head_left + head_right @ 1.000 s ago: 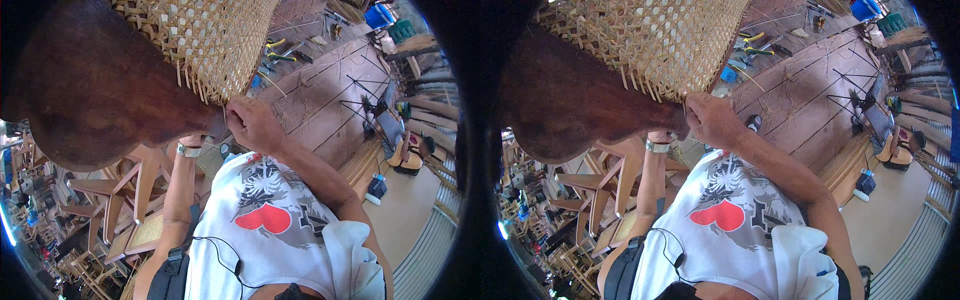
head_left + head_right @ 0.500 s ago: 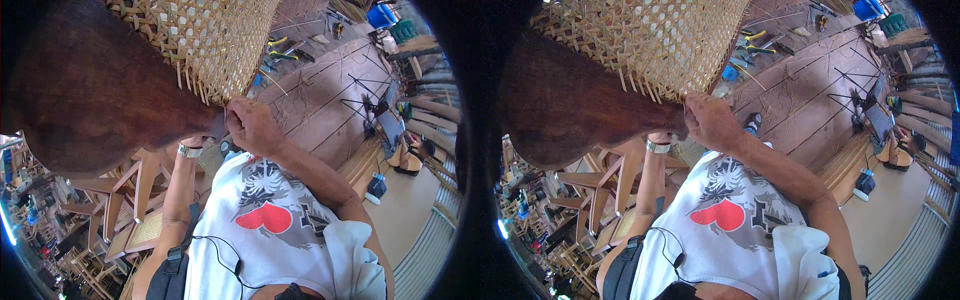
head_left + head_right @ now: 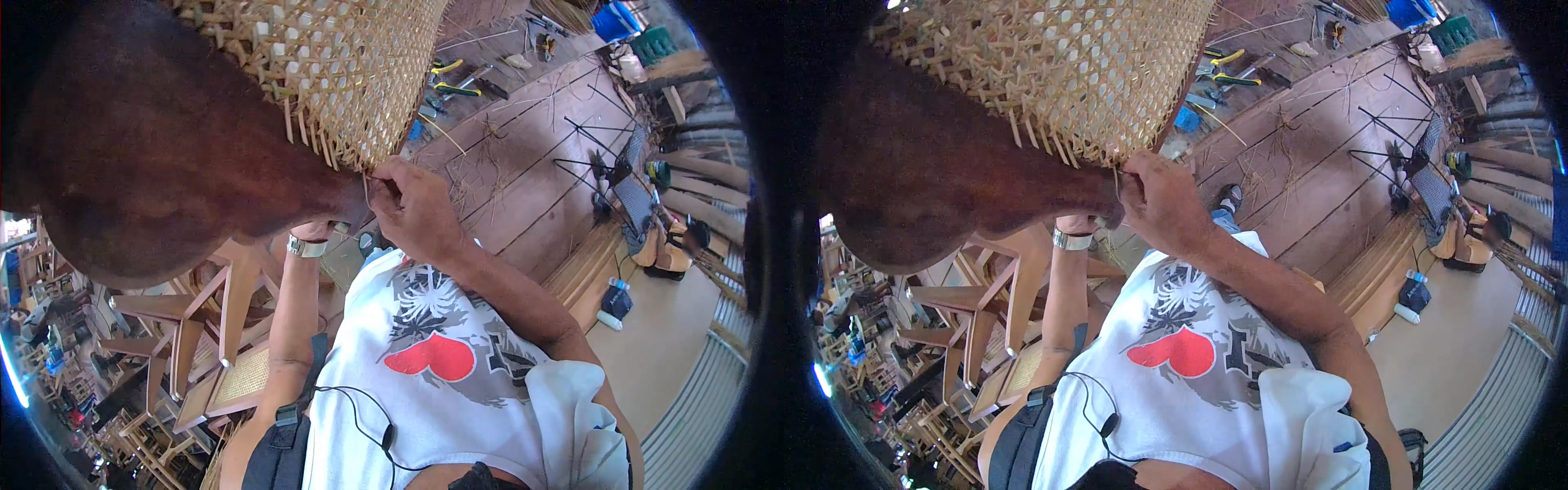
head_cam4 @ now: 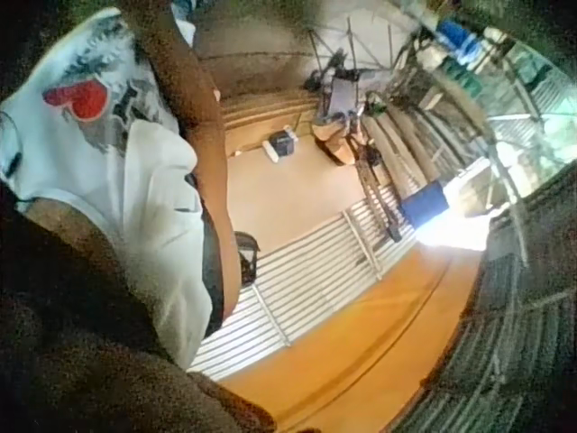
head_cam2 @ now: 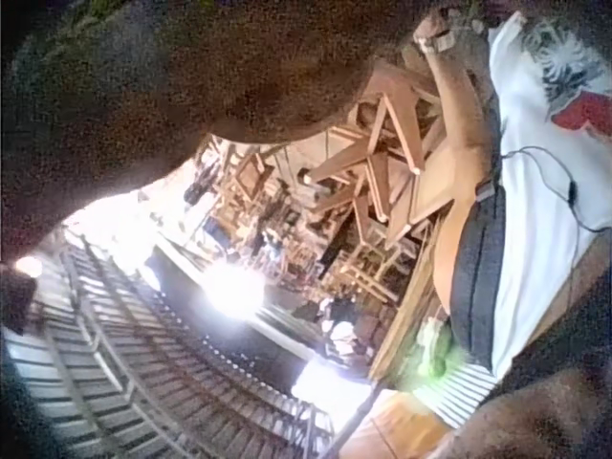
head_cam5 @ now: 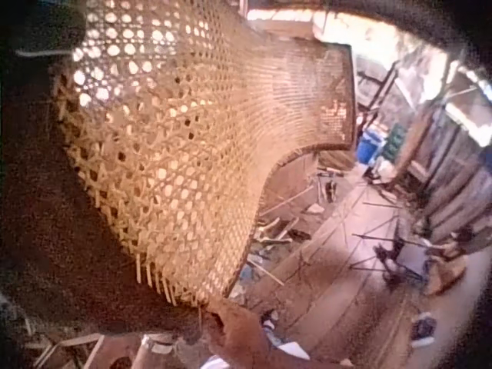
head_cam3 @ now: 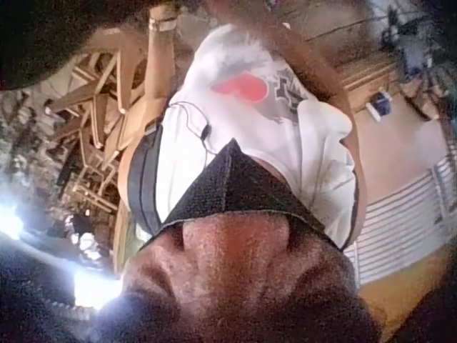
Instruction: Repairing or weaving the cane mesh on a wooden chair frame using strips of rattan.
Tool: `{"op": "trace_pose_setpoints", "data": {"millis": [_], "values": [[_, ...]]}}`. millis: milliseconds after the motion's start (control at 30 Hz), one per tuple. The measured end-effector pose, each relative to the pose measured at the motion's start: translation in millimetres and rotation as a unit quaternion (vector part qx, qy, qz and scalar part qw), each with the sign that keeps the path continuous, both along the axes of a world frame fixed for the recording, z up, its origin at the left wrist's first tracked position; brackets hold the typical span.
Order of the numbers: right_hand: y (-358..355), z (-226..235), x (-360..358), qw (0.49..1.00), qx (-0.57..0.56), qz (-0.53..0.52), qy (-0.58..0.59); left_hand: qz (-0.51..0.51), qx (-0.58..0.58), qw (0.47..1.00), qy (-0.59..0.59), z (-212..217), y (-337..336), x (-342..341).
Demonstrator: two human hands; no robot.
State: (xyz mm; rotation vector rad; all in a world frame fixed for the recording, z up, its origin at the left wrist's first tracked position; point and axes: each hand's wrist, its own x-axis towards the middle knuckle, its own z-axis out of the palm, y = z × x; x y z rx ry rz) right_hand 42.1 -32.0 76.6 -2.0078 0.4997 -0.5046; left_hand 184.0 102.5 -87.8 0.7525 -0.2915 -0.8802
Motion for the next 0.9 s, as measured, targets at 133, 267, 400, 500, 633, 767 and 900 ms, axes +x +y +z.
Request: {"op": "trace_pose_setpoints", "data": {"millis": [133,267,400,500,633,767,900], "values": [[-3,-4,0,0.997,-0.069,0.009,-0.019,-0.045,-0.025,0.998,-0.02,2,0,-2],[-3,-6,3,0.991,-0.123,0.027,-0.052,-0.018,0.001,1.0,0.007,15,-1,-8],[-5,-9,5,0.988,-0.132,0.041,-0.063,-0.019,0.012,1.0,-0.006,11,2,-6],[-5,-9,5,0.988,-0.133,0.048,-0.054,-0.02,0.027,0.999,-0.021,-3,7,-3],[-5,-11,5,0.986,-0.146,0.048,-0.064,0.003,0.018,0.998,-0.057,-16,10,-5],[-5,-10,6,0.984,-0.158,0.055,-0.068,0.018,0.019,0.999,-0.04,-11,8,-8],[-2,-14,8,0.981,-0.17,0.045,-0.085,-0.007,0.031,0.999,-0.043,-7,6,-3]]}}
